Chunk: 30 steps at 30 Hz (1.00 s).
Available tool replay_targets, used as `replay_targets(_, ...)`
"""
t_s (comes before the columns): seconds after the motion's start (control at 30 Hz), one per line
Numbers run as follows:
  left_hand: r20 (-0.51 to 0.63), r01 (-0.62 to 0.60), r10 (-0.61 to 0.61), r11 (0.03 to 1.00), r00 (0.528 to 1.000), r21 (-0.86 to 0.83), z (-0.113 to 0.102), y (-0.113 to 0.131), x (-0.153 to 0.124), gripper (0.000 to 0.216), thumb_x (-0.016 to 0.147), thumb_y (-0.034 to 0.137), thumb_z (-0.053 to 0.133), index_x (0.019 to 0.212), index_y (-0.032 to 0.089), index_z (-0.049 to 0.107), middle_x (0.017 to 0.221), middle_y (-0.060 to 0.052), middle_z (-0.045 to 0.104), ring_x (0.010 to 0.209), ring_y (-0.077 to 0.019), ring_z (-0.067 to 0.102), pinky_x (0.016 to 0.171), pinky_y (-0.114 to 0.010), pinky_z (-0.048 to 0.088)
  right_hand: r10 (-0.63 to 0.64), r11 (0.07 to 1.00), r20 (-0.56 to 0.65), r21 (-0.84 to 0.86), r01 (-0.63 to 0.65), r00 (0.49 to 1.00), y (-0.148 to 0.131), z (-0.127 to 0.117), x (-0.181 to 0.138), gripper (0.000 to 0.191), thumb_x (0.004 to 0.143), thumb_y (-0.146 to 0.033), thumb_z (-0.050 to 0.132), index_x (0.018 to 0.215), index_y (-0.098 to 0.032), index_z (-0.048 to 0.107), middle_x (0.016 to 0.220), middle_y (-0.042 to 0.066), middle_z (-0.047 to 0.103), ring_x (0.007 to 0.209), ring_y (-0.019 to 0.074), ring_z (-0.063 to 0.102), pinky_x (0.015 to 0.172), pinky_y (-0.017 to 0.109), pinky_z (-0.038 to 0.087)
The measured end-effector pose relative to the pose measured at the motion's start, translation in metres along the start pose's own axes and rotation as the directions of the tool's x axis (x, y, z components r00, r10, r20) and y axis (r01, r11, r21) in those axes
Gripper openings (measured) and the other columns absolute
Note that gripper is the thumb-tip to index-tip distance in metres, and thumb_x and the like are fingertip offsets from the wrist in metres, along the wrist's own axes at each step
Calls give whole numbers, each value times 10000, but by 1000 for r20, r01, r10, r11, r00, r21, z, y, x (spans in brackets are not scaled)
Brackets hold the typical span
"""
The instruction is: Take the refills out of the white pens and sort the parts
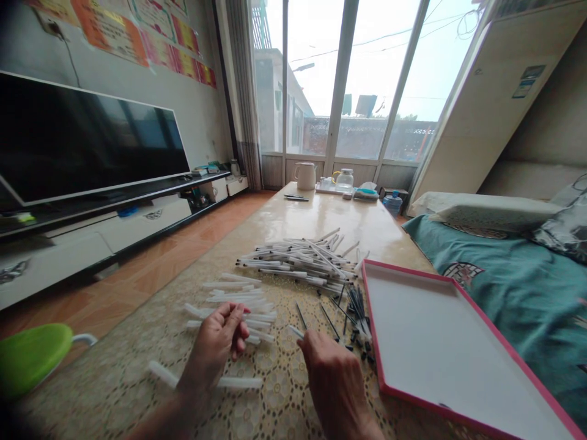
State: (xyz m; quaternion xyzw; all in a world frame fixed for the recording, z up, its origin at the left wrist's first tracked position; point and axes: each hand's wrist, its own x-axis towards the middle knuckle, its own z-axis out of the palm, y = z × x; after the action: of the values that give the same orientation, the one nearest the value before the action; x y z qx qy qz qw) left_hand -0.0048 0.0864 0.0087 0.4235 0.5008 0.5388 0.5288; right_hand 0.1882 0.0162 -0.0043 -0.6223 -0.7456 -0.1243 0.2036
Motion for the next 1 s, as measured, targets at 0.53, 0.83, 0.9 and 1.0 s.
replay_targets(0.53, 455, 56, -42, 998, 890, -17, 23, -12, -23, 312, 645, 334, 717, 851, 104, 666, 561, -39, 637, 436, -113, 546, 384, -202, 437, 15, 926, 132, 373, -64, 991, -19, 1, 6, 326, 938, -319, 269, 749, -197, 504, 663, 33, 599, 583, 149, 573, 530, 224, 329)
replay_targets(0.83, 267, 172, -102, 952, 958, -254, 13, -11, -12, 257, 608, 331, 753, 739, 122, 682, 587, -20, 655, 508, -103, 596, 512, -204, 494, 266, 537, 298, 744, -398, 917, 4, 5, 8, 438, 917, -480, 249, 678, -189, 473, 536, -16, 504, 418, 97, 473, 415, 192, 351)
replay_targets(0.9, 238, 178, -113, 945, 965, -273, 10, -12, -9, 270, 594, 330, 763, 744, 120, 681, 586, -20, 655, 500, -98, 597, 509, -195, 494, 245, 418, 355, 800, -429, 902, 10, 10, 7, 444, 895, -517, 289, 662, -183, 466, 496, -42, 450, 361, 71, 394, 359, 178, 299)
replay_targets(1.0, 232, 171, -107, 946, 967, -275, 9, -12, -8, 275, 595, 321, 765, 755, 115, 682, 586, -25, 660, 504, -102, 606, 515, -195, 501, 215, 348, 376, 833, -430, 901, 13, 14, 6, 434, 868, -534, 356, 667, -171, 484, 471, -63, 404, 341, 50, 326, 341, 168, 251)
